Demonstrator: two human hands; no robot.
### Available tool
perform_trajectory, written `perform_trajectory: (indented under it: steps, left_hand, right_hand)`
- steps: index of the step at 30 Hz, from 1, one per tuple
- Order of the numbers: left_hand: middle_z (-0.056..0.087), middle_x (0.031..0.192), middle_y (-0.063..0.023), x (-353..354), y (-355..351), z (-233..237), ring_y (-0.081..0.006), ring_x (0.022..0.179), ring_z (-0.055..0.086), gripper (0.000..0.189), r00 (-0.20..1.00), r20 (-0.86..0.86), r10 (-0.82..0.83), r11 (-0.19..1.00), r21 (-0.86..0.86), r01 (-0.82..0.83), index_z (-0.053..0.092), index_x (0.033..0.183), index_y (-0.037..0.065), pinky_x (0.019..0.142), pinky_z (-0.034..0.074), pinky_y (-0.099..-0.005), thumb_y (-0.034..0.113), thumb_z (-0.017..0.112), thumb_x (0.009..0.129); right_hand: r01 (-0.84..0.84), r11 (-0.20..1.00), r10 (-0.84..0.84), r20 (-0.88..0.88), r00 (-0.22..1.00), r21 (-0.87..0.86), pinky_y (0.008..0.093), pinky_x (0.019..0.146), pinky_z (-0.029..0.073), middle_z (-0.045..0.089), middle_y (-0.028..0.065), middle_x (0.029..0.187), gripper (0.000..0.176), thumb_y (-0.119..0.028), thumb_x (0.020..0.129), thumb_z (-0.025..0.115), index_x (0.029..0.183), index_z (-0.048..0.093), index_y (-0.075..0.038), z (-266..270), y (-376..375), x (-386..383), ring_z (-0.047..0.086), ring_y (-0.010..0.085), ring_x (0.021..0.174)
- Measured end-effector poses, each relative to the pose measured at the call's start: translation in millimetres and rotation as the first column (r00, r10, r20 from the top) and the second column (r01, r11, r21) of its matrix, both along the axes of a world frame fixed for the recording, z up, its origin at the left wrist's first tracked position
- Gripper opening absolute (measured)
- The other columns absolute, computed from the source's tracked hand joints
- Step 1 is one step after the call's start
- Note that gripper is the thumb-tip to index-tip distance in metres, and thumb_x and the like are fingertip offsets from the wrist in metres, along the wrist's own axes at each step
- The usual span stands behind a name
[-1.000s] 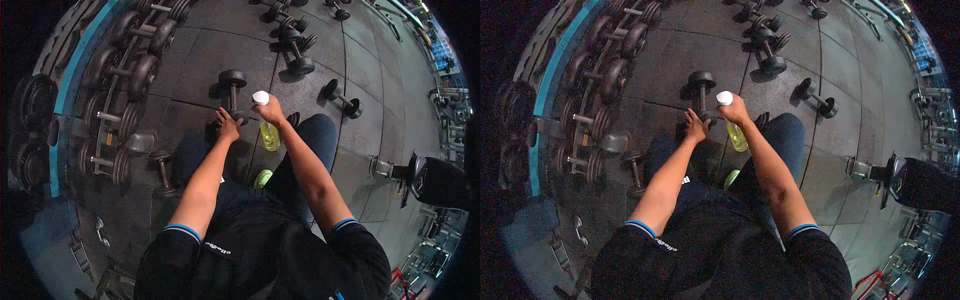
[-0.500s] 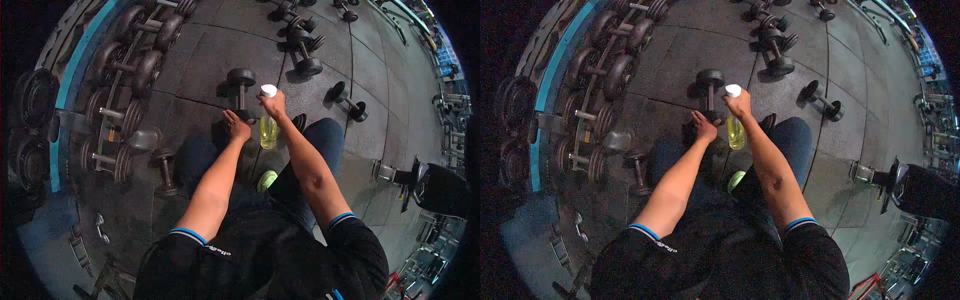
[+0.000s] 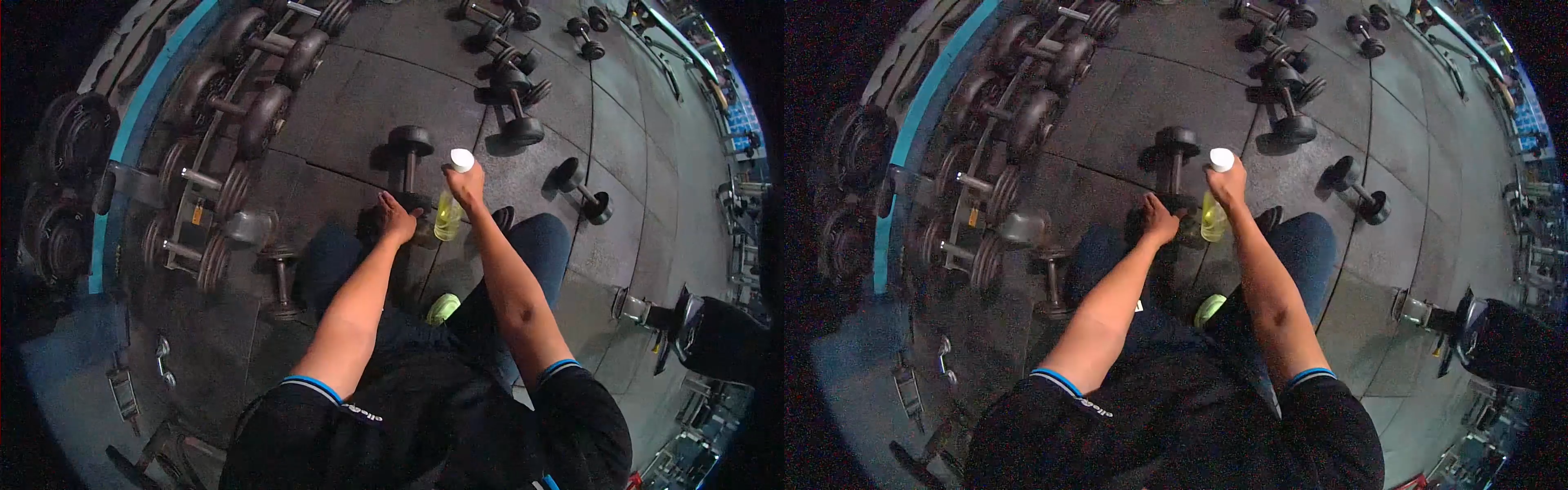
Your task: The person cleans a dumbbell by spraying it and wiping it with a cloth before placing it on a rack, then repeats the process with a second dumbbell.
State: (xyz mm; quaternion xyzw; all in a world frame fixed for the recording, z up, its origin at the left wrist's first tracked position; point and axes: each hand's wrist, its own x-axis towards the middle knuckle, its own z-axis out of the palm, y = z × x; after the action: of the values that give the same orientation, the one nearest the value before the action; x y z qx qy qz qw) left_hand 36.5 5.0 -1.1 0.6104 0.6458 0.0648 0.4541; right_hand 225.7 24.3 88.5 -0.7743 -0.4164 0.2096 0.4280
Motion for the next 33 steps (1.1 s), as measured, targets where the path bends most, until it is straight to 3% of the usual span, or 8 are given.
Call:
perform_trajectory:
  steps: [3,8,10,15,20,23,30,33]
  left_hand:
    - [-0.006,0.168,-0.0285,2,2,-16,-0.0437,0.156,0.007,0.116,0.997,-0.068,-0.032,0.998,0.042,0.035,-0.012,0.158,-0.006,0.125,0.019,-0.0509,0.047,0.069,0.094]
    - [-0.005,0.169,-0.0257,-1,3,-24,-0.0435,0.157,0.005,0.109,0.999,0.033,0.033,0.999,0.003,-0.033,-0.012,0.160,-0.002,0.126,0.013,-0.0509,0.031,0.068,0.094]
    - [-0.005,0.169,-0.0260,-3,2,2,-0.0431,0.157,0.005,0.112,1.000,-0.011,0.005,0.999,-0.054,-0.006,-0.011,0.160,-0.002,0.126,0.012,-0.0506,0.038,0.070,0.094]
    - [-0.005,0.169,-0.0275,-3,4,-17,-0.0434,0.157,0.005,0.117,1.000,-0.020,-0.015,0.999,-0.031,0.014,-0.012,0.159,-0.004,0.126,0.014,-0.0523,0.044,0.071,0.092]
    - [-0.004,0.169,-0.0267,-6,3,-33,-0.0455,0.156,0.005,0.118,0.996,0.086,0.024,1.000,0.007,-0.025,-0.011,0.159,-0.004,0.125,0.016,-0.0541,0.046,0.072,0.091]
    - [-0.004,0.169,-0.0262,-7,6,-41,-0.0417,0.157,0.007,0.119,0.999,0.051,0.007,0.999,0.035,-0.009,-0.010,0.159,-0.005,0.125,0.016,-0.0569,0.050,0.071,0.091]
    - [-0.001,0.169,-0.0262,-13,12,-17,-0.0409,0.157,0.006,0.120,0.998,0.004,-0.055,0.996,-0.077,0.055,-0.010,0.159,-0.005,0.126,0.014,-0.0549,0.056,0.068,0.091]
    - [-0.001,0.169,-0.0282,-13,11,-11,-0.0416,0.157,0.007,0.120,0.997,-0.031,-0.075,0.995,-0.068,0.072,-0.011,0.159,-0.005,0.126,0.016,-0.0520,0.055,0.068,0.092]
  right_hand:
    - [-0.009,1.000,0.008,-0.075,0.997,-0.011,0.0430,0.088,0.054,0.073,0.0227,0.104,0.043,-0.020,0.076,0.080,0.111,0.066,0.000,-6,-3,2,0.070,0.0400,0.104]
    - [0.020,0.997,-0.014,-0.074,0.997,0.080,0.0432,0.088,0.054,0.072,0.0227,0.105,0.043,-0.022,0.079,0.077,0.114,0.064,0.000,-15,-3,-3,0.069,0.0409,0.106]
    - [0.010,0.998,-0.005,-0.086,0.996,0.061,0.0434,0.088,0.053,0.072,0.0231,0.108,0.044,-0.020,0.078,0.076,0.115,0.063,-0.001,-14,-3,-3,0.069,0.0414,0.107]
    - [0.003,1.000,-0.003,-0.058,0.998,0.007,0.0443,0.087,0.053,0.070,0.0241,0.107,0.042,-0.015,0.076,0.073,0.114,0.060,-0.003,-33,-6,-5,0.067,0.0442,0.106]
    - [-0.136,0.990,0.137,0.013,0.991,-0.048,0.0421,0.086,0.054,0.073,0.0181,0.106,0.047,-0.019,0.074,0.084,0.114,0.063,-0.005,-32,-12,-4,0.071,0.0357,0.101]
    - [-0.162,0.983,0.161,-0.017,0.987,-0.087,0.0445,0.087,0.053,0.072,0.0208,0.107,0.051,-0.023,0.074,0.084,0.117,0.062,-0.004,-30,-13,-4,0.068,0.0414,0.106]
    - [-0.063,0.991,0.054,-0.088,0.995,-0.114,0.0435,0.092,0.052,0.073,0.0191,0.113,0.049,-0.025,0.079,0.079,0.121,0.064,-0.005,-35,-15,-2,0.069,0.0391,0.109]
    - [-0.183,0.982,0.187,-0.118,0.975,0.045,0.0406,0.086,0.053,0.073,0.0186,0.106,0.047,-0.032,0.082,0.081,0.115,0.065,-0.003,-56,-14,-3,0.071,0.0312,0.099]
